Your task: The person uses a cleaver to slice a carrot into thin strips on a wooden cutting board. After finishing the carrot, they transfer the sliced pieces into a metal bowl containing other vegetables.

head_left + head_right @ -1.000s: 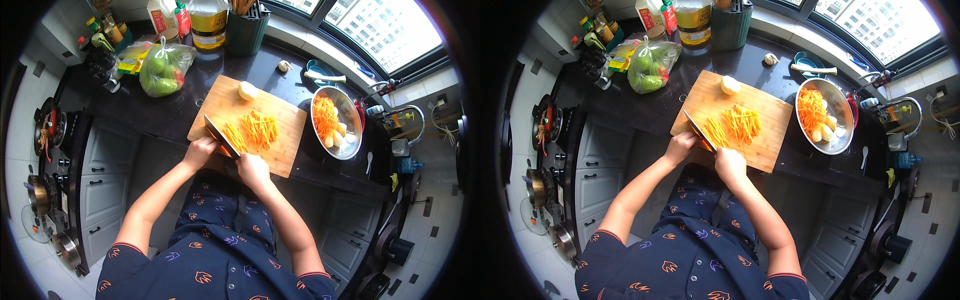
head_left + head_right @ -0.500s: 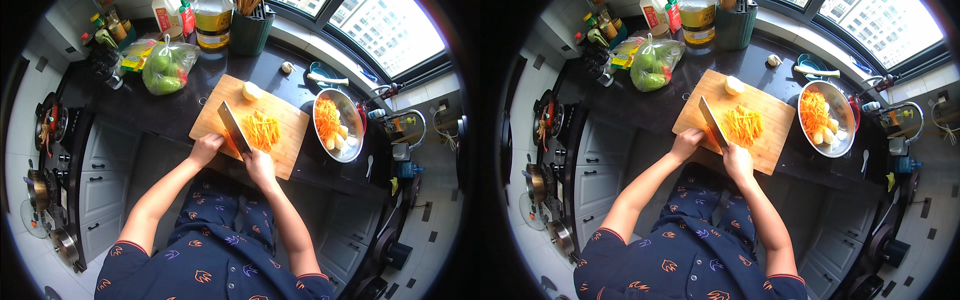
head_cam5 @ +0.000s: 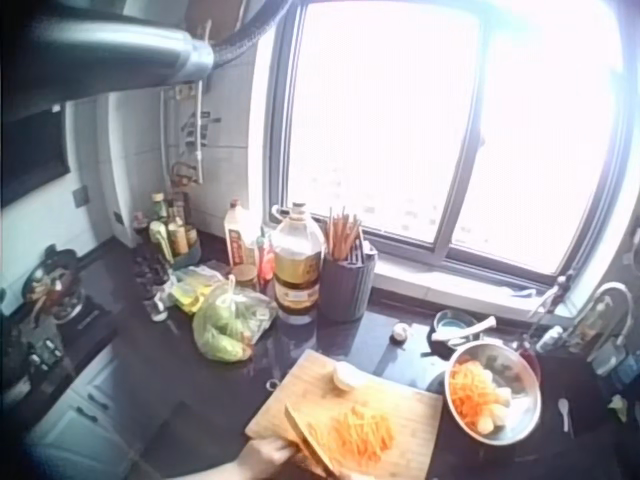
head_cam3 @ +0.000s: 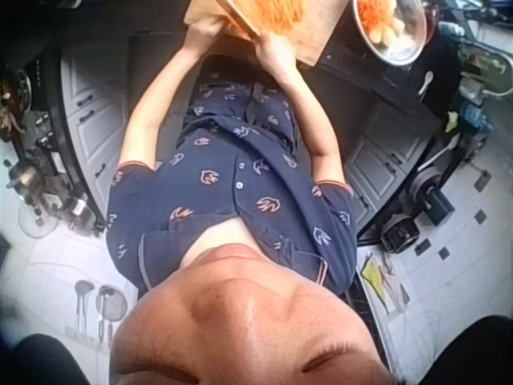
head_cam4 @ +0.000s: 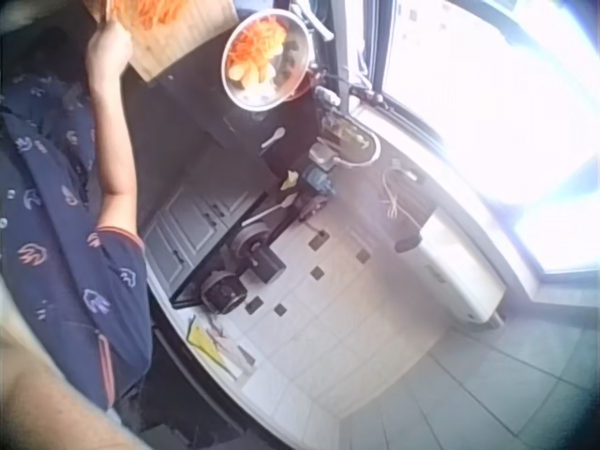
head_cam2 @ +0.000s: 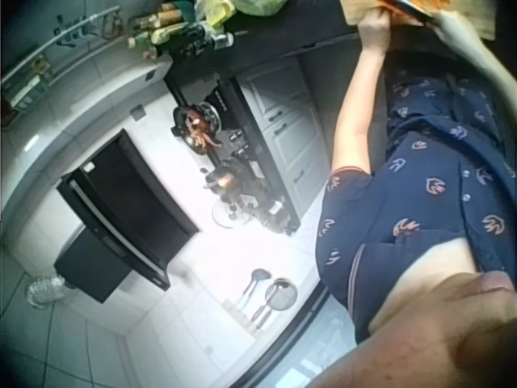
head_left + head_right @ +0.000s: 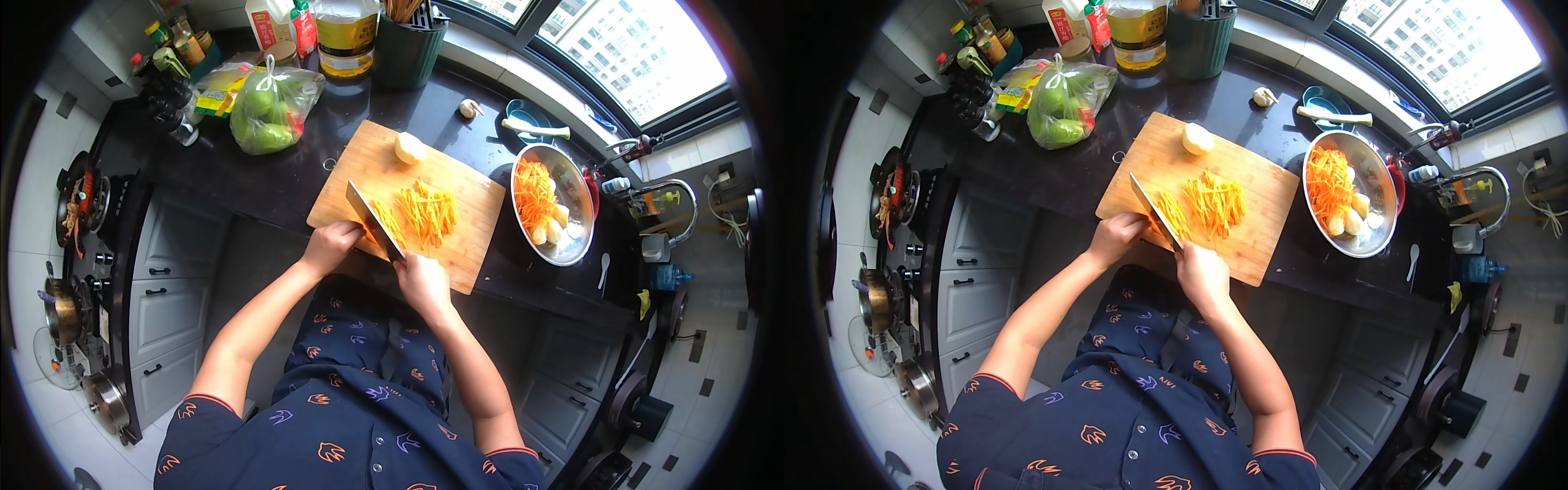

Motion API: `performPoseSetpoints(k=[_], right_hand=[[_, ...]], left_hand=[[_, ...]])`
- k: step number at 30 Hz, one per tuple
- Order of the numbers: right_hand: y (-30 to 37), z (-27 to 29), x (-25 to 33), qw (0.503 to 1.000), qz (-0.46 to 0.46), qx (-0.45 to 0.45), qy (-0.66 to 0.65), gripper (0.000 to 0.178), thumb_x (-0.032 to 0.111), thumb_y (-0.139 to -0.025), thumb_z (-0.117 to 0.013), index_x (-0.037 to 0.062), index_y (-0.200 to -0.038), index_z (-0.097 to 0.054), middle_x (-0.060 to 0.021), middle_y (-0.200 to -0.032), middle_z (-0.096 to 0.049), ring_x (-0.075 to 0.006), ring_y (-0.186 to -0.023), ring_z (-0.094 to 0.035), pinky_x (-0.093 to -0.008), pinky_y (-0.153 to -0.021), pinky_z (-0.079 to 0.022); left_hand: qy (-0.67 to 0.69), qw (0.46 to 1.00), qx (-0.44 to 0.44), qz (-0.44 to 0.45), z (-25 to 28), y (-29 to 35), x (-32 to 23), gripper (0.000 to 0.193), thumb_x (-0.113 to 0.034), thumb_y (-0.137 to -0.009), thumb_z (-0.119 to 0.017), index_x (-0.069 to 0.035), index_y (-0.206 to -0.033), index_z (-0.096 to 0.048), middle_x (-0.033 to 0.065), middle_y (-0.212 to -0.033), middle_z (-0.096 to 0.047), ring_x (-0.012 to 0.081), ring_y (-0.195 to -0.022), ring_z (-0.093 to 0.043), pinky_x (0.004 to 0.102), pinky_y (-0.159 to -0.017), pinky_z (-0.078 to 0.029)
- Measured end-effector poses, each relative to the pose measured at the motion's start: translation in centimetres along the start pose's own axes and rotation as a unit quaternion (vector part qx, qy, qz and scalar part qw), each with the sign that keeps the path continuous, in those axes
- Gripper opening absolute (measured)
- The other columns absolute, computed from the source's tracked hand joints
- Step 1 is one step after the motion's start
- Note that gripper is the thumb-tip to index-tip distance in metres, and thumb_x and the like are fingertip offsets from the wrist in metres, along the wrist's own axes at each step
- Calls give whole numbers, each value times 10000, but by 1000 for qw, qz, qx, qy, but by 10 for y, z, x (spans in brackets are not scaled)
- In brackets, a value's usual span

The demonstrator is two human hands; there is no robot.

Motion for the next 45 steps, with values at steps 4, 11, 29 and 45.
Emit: performPoseSetpoints(k=[4, 11, 29, 45], right_hand=[[1, -1, -4, 1000, 3, -2, 5, 204, 238, -945, -634, 43, -895, -673, -237, -773, -693, -438, -764, -695, -531, -724, -560], [2, -1, -2, 999, -8, 22, 25, 181, 206, -942, -606, 46, -896, -677, -240, -778, -698, -435, -773, -700, -533, -726, -563], [-6, -10, -2, 1000, 11, -17, 8, 226, 261, -961, -605, 48, -937, -675, -233, -787, -705, -433, -775, -704, -542, -721, -565], [-3, -1, 17, 998, 17, 2, 55, 181, 189, -953, -567, 49, -912, -674, -237, -759, -697, -424, -747, -707, -537, -703, -562]], left_hand=[[12, 1000, 6, -17, 1, -6, -5, 151, -75, -792, -675, -105, -929, -732, 31, -956, -724, 227, -855, -716, 337, -691, -597], [16, 999, 46, 5, -11, -6, 1, 150, -81, -814, -649, -108, -935, -734, 40, -942, -713, 244, -858, -709, 347, -709, -593], [55, 998, 31, -2, -8, -4, 6, 129, -62, -786, -685, -88, -910, -712, 66, -939, -702, 276, -858, -696, 378, -736, -588], [66, 997, 26, 8, -9, -1, 7, 158, -59, -788, -671, -89, -932, -728, 73, -938, -712, 278, -839, -704, 378, -723, -587]])
Point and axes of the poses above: each hand's wrist, its own y-axis away from the middle knuckle, its own z-axis out of the back of the hand, x = y × z, the point moved 8 cm from there along -y, towards the middle knuckle
